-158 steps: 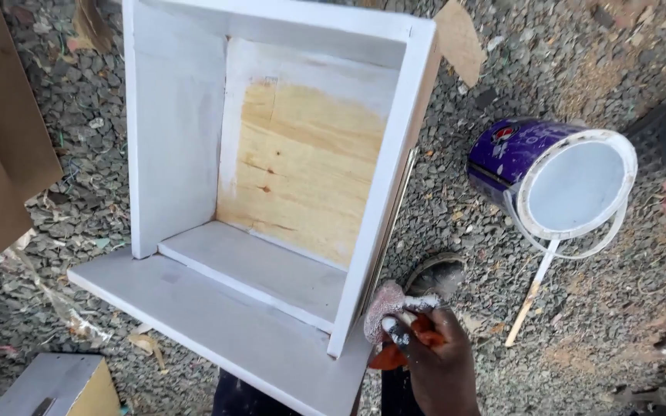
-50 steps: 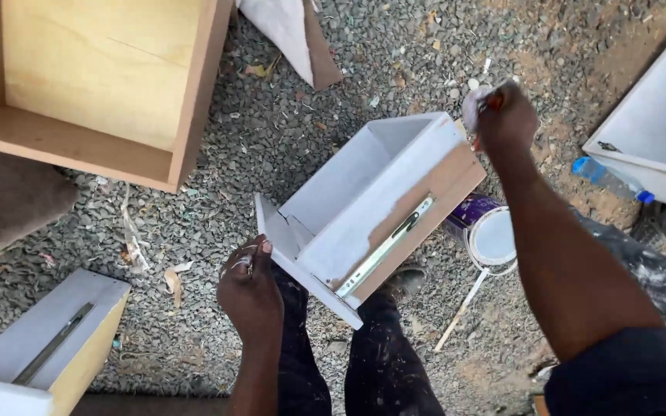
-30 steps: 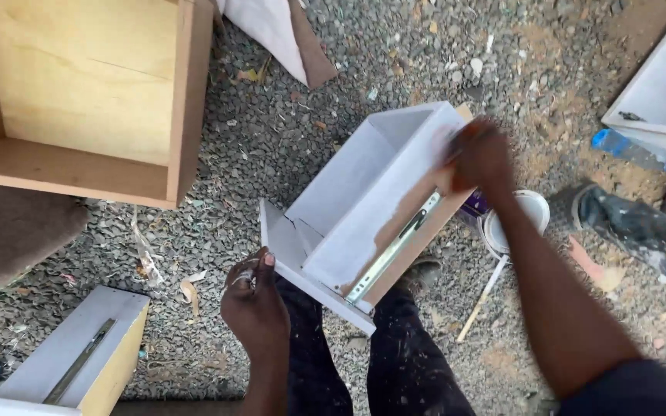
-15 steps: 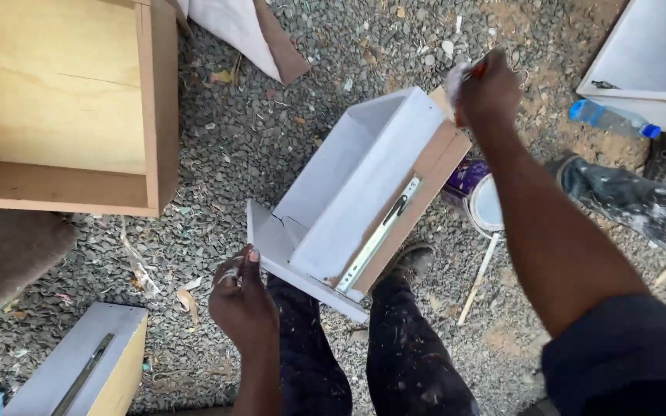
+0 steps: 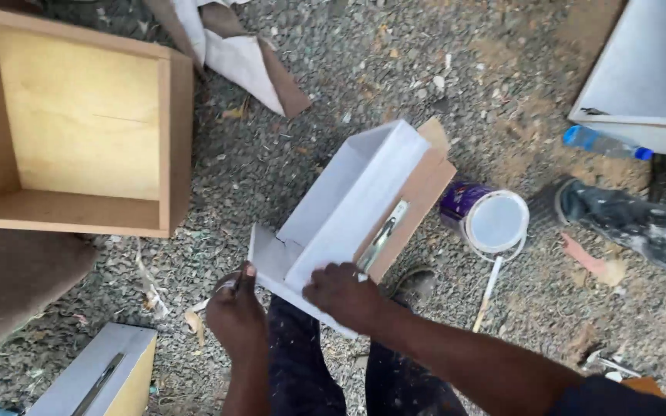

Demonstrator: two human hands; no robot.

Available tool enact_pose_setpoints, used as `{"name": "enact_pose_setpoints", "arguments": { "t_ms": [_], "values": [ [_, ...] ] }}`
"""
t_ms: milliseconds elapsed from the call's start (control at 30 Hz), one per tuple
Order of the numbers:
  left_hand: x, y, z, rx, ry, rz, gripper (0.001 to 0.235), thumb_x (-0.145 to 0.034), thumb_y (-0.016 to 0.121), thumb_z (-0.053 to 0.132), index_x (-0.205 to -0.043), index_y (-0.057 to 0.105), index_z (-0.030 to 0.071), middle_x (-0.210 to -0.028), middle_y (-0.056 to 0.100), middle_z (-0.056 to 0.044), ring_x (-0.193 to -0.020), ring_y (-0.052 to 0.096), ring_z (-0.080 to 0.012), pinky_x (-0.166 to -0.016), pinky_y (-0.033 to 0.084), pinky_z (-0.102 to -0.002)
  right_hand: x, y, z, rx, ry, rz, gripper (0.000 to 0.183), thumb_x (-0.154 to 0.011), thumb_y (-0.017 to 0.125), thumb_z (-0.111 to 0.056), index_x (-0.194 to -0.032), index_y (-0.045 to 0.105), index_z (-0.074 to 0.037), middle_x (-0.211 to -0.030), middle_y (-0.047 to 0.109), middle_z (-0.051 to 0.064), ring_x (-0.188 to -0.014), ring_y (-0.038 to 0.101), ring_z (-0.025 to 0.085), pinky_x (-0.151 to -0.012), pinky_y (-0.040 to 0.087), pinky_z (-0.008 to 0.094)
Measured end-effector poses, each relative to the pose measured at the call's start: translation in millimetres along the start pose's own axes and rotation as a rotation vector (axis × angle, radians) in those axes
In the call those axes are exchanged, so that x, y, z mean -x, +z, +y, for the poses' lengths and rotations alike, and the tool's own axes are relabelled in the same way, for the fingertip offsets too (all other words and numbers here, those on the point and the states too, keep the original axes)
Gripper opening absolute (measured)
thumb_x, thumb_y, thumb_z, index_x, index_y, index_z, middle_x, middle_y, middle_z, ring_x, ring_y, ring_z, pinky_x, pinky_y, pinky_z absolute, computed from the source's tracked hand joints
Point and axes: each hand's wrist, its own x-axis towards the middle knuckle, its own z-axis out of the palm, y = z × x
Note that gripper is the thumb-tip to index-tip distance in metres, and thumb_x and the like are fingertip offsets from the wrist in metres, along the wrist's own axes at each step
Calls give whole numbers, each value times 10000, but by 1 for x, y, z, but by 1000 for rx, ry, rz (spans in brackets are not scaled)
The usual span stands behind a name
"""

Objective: Applying white paint to wooden drawer components using a rag in an outdoor workshop environment.

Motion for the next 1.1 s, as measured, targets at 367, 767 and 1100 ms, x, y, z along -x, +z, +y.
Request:
{"name": "enact_pose_setpoints", "arguments": {
  "t_ms": [367,767,1100],
  "values": [
    [-6,-12,-1,-326,67,-120,613,-1132,433,323,-635,568,-10,-522,514,-122,-478,427,-237,-522,335,-383,42,-57,101,-334,913,712,322,-896,680,-241,-1122,567,-42,-969,690,171,-756,676,362,-689,533,492],
    [38,41,34,-617,356,-84,469,-1010,568,243,-1284,540,-137,-1413,528,-286,-1198,531,-457,-906,475,-601,166,30,108,-939,1466,636,276,-950,651,-144,-1212,626,-61,-1008,739,138,-694,701,241,-571,581,366],
    [151,151,-45,-376,365,-875,415,-940,606,406,-1222,680,111,-1297,713,-50,-1046,761,-254,-828,604,-376,229,126,252,-817,1480,767,450,-903,703,-143,-1292,512,-23,-1111,670,194,-882,694,290,-731,598,414]
  ]
}}
